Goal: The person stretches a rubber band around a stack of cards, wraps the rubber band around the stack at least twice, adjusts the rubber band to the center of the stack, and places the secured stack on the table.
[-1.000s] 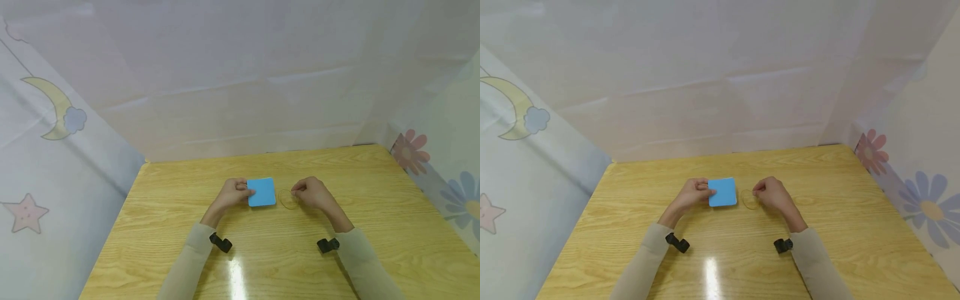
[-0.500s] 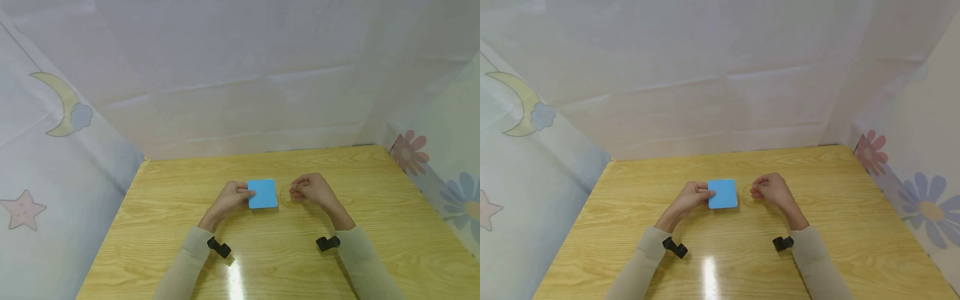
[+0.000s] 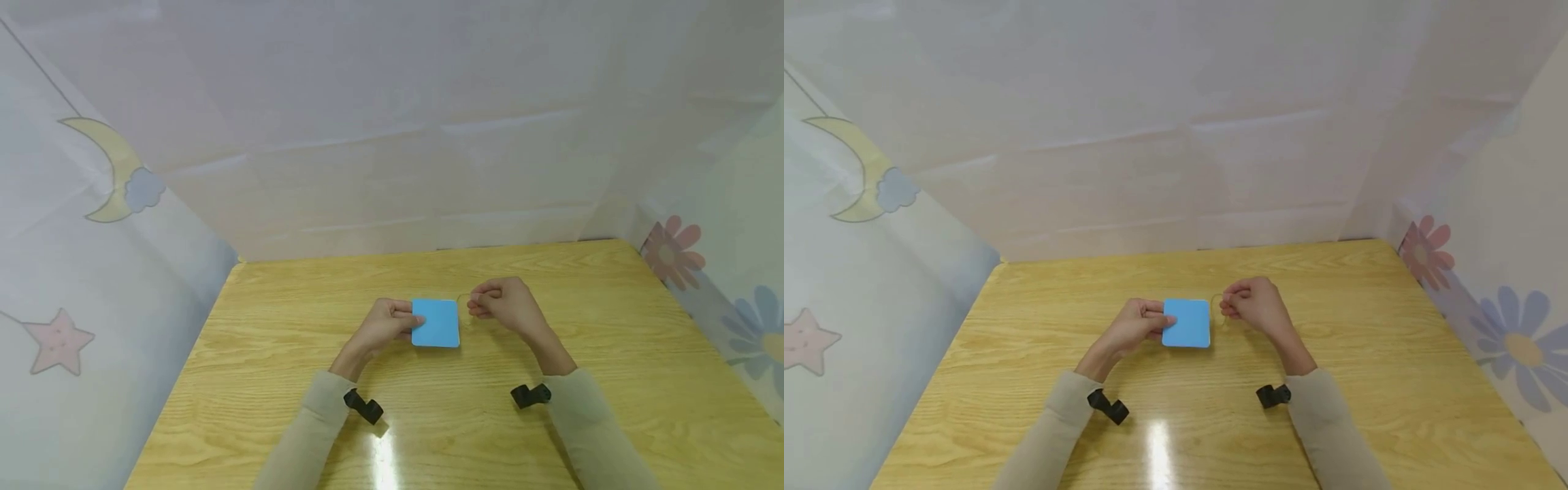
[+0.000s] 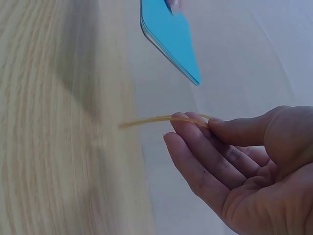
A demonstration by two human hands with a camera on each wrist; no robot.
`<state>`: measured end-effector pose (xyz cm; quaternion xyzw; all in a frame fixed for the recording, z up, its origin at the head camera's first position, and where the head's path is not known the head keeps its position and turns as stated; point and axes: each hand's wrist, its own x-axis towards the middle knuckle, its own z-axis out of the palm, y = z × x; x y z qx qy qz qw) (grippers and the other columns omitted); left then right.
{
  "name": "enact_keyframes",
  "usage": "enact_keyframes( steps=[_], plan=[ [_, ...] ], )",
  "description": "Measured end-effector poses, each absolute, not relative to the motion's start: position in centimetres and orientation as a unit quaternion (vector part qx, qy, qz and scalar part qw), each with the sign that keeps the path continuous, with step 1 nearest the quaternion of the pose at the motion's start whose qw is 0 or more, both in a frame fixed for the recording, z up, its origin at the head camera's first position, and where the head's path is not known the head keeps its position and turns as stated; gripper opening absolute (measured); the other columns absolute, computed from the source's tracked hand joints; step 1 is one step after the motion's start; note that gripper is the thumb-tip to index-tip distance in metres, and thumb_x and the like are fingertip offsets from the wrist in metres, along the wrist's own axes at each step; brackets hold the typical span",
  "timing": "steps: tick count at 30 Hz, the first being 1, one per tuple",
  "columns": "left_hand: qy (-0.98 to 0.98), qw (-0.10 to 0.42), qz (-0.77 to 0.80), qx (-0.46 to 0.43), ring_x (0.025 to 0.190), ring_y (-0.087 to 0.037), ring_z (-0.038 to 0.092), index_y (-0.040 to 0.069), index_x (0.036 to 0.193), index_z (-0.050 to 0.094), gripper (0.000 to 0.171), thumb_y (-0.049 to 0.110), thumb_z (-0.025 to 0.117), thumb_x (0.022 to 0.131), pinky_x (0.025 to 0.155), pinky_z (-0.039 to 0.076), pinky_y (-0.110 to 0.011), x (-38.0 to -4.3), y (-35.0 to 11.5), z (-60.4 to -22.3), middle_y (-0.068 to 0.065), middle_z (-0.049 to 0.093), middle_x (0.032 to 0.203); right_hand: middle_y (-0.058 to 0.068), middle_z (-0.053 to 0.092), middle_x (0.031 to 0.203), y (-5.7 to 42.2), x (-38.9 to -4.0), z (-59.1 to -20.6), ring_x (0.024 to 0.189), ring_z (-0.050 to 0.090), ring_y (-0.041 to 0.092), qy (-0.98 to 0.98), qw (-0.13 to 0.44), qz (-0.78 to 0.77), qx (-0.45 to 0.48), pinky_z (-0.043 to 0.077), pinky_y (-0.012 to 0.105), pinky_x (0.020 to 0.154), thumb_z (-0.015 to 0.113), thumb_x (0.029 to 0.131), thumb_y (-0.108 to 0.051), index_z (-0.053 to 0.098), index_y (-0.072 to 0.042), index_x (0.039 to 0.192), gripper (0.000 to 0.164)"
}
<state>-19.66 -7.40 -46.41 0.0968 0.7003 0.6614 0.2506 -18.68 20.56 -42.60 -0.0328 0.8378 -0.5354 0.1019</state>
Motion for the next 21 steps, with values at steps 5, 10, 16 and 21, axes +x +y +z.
enact_keyframes(
  steps=[5, 10, 16, 21],
  plan=[
    [0.697, 0.256, 0.663, 0.090, 0.088, -0.017, 0.080, -0.007, 0.134, 0.067, 0.036, 0.006, 0.070, 0.100, 0.082, 0.067, -0.036, -19.6, -7.1, -46.3, -0.024, 0.078, 0.116, 0.028, 0.077, 0.114, 20.2, -18.8, -42.2, 0.100, 0.079, 0.036, 0.841, 0.100, -0.530, -0.039, 0.067, 0.039, 0.085, 0.061, 0.107, -0.012, 0.066, 0.013, 0.126, 0.031],
    [0.695, 0.255, 0.666, 0.090, 0.093, -0.021, 0.080, -0.007, 0.133, 0.068, 0.035, 0.006, 0.070, 0.100, 0.084, 0.067, -0.038, -19.7, -7.0, -46.5, -0.025, 0.077, 0.119, 0.026, 0.078, 0.111, 19.8, -18.8, -41.8, 0.099, 0.079, 0.035, 0.846, 0.096, -0.523, -0.047, 0.068, 0.037, 0.083, 0.062, 0.107, -0.014, 0.067, 0.011, 0.125, 0.031],
    [0.695, 0.249, 0.669, 0.086, 0.090, -0.020, 0.080, -0.007, 0.129, 0.070, 0.032, 0.005, 0.070, 0.100, 0.083, 0.068, -0.038, -19.8, -6.9, -46.9, -0.025, 0.078, 0.115, 0.025, 0.078, 0.110, 19.3, -18.7, -41.4, 0.100, 0.078, 0.037, 0.847, 0.100, -0.519, -0.061, 0.068, 0.040, 0.081, 0.059, 0.108, -0.012, 0.068, 0.009, 0.124, 0.028],
    [0.697, 0.244, 0.669, 0.084, 0.091, -0.022, 0.081, -0.009, 0.129, 0.069, 0.032, 0.004, 0.070, 0.099, 0.083, 0.068, -0.038, -19.9, -6.8, -47.1, -0.027, 0.077, 0.115, 0.025, 0.078, 0.108, 19.0, -18.6, -41.2, 0.098, 0.078, 0.037, 0.846, 0.107, -0.517, -0.074, 0.068, 0.040, 0.080, 0.059, 0.108, -0.011, 0.068, 0.009, 0.124, 0.027]
  ],
)
